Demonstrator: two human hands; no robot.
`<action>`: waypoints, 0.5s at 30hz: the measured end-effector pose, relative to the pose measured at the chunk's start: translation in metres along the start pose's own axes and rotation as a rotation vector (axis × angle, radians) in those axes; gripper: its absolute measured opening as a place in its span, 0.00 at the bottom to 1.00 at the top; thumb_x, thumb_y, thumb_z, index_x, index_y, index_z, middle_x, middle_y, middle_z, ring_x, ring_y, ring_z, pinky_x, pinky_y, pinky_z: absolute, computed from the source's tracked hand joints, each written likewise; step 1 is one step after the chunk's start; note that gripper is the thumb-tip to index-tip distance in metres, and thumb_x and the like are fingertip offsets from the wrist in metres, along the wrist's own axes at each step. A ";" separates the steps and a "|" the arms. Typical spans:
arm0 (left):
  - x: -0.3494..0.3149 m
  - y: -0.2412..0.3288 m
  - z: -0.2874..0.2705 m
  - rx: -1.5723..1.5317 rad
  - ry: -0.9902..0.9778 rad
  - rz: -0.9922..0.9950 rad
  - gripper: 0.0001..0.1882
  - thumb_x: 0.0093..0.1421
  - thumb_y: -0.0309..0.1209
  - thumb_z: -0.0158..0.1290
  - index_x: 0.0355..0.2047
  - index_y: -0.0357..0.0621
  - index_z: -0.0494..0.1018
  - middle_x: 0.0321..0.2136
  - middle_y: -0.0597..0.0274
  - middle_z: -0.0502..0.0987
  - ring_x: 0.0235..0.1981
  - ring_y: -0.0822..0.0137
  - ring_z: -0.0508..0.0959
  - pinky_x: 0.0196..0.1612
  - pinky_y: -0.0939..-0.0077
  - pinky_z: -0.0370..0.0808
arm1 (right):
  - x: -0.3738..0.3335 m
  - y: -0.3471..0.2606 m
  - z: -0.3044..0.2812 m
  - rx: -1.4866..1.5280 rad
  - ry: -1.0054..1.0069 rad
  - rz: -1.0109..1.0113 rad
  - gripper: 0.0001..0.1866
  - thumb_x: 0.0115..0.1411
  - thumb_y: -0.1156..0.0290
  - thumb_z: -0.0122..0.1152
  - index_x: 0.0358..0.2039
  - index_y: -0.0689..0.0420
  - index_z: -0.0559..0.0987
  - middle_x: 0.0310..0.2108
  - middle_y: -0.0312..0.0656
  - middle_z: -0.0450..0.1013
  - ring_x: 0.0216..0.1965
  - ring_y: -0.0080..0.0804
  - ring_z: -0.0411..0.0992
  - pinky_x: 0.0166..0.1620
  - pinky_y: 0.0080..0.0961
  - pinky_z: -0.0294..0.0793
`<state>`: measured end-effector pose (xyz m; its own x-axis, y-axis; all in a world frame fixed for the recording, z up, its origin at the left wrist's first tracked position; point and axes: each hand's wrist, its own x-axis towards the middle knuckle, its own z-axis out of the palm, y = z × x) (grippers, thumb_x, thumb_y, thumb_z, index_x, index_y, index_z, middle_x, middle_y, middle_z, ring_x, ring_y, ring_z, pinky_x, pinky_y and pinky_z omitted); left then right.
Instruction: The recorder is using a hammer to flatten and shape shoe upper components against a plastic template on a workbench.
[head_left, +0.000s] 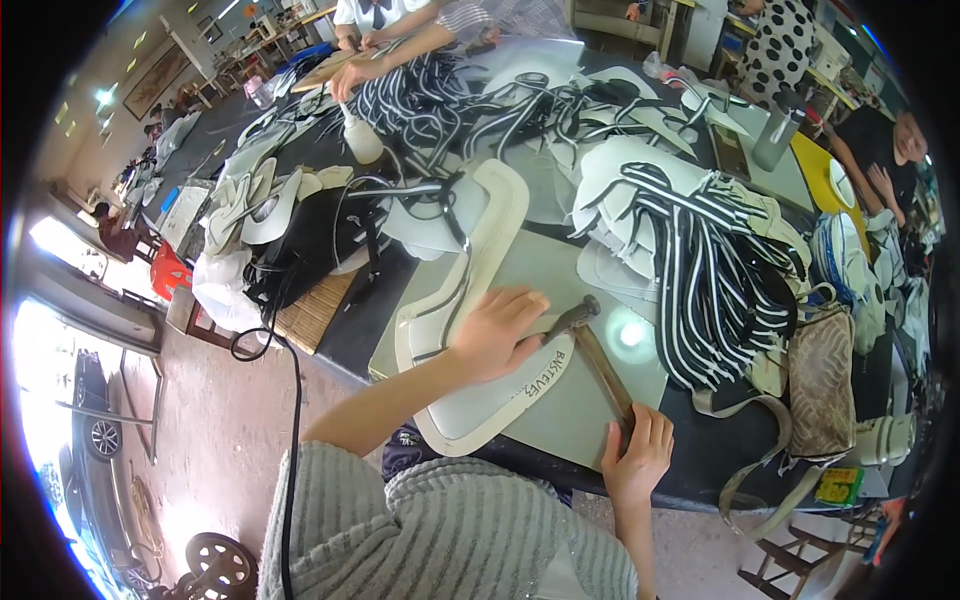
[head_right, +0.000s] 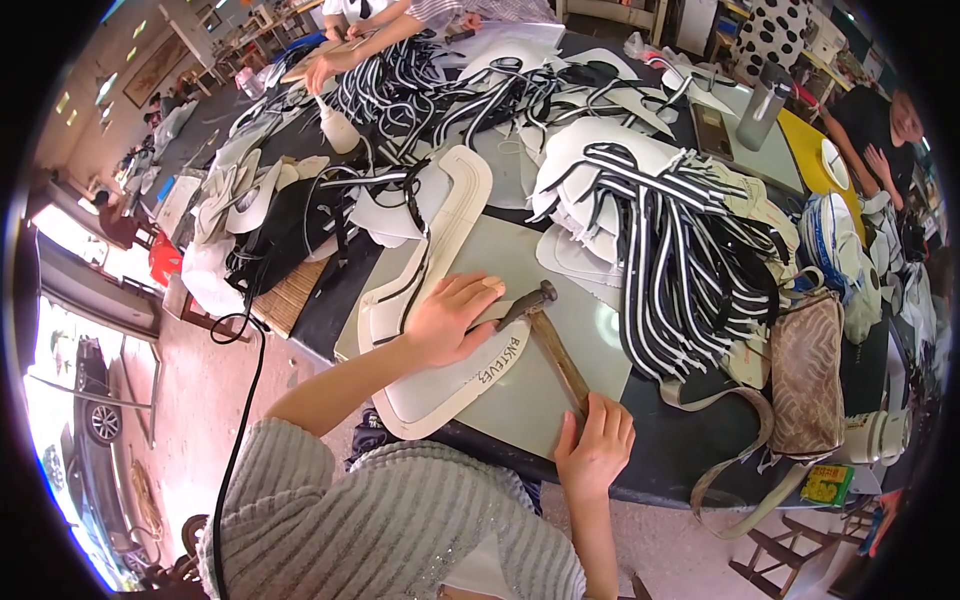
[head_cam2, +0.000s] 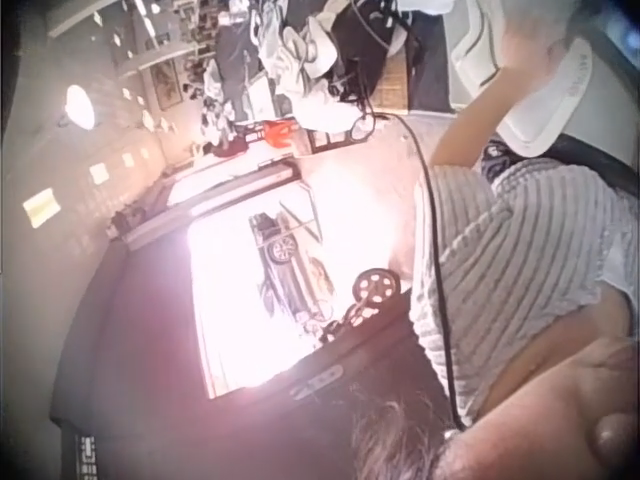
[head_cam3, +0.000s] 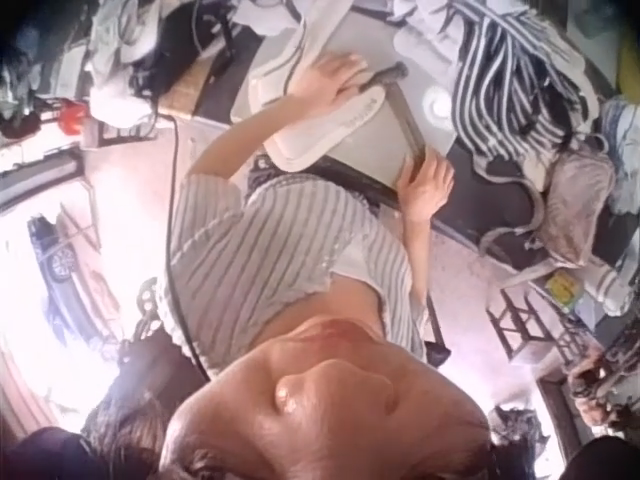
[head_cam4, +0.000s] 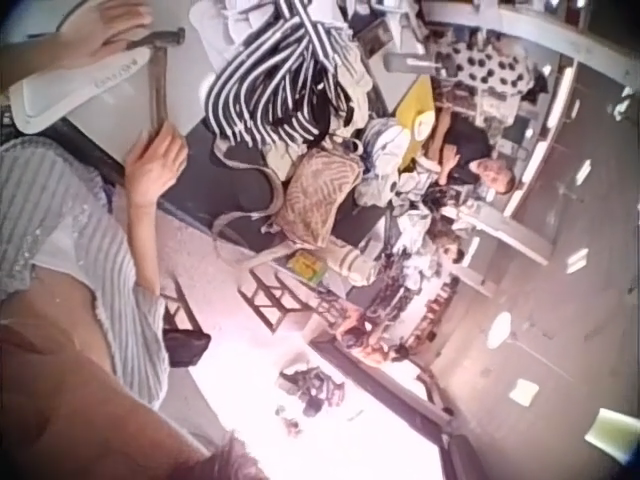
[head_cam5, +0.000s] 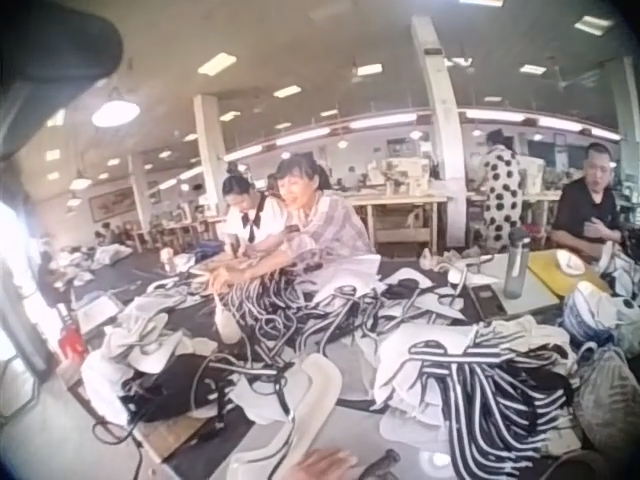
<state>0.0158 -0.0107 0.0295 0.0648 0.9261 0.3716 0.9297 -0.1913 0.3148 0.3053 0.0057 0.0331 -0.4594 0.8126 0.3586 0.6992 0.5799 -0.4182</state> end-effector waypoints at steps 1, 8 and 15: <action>-0.001 -0.002 -0.001 0.008 0.007 0.002 0.26 0.57 0.34 0.57 0.55 0.41 0.67 0.52 0.55 0.73 0.57 0.52 0.69 0.60 0.59 0.66 | 0.001 -0.002 0.001 0.012 -0.042 0.038 0.21 0.57 0.66 0.63 0.49 0.62 0.74 0.42 0.49 0.72 0.47 0.50 0.69 0.51 0.44 0.68; -0.011 -0.002 0.007 0.021 0.077 -0.035 0.30 0.57 0.34 0.58 0.58 0.39 0.65 0.51 0.54 0.74 0.55 0.53 0.71 0.59 0.56 0.67 | 0.018 -0.019 0.017 -0.067 -0.102 -0.049 0.26 0.58 0.64 0.62 0.54 0.63 0.70 0.49 0.52 0.69 0.51 0.54 0.66 0.55 0.46 0.64; -0.015 -0.002 0.017 -0.044 0.141 -0.022 0.33 0.55 0.35 0.59 0.60 0.39 0.64 0.48 0.56 0.76 0.54 0.56 0.73 0.59 0.59 0.66 | 0.060 -0.045 -0.067 0.411 0.732 -0.752 0.28 0.68 0.53 0.51 0.59 0.62 0.67 0.60 0.50 0.64 0.58 0.47 0.65 0.56 0.49 0.71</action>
<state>0.0193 -0.0188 0.0088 -0.0103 0.8759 0.4824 0.9133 -0.1881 0.3612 0.2831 0.0240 0.1291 -0.1614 0.0966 0.9821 0.0844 0.9929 -0.0838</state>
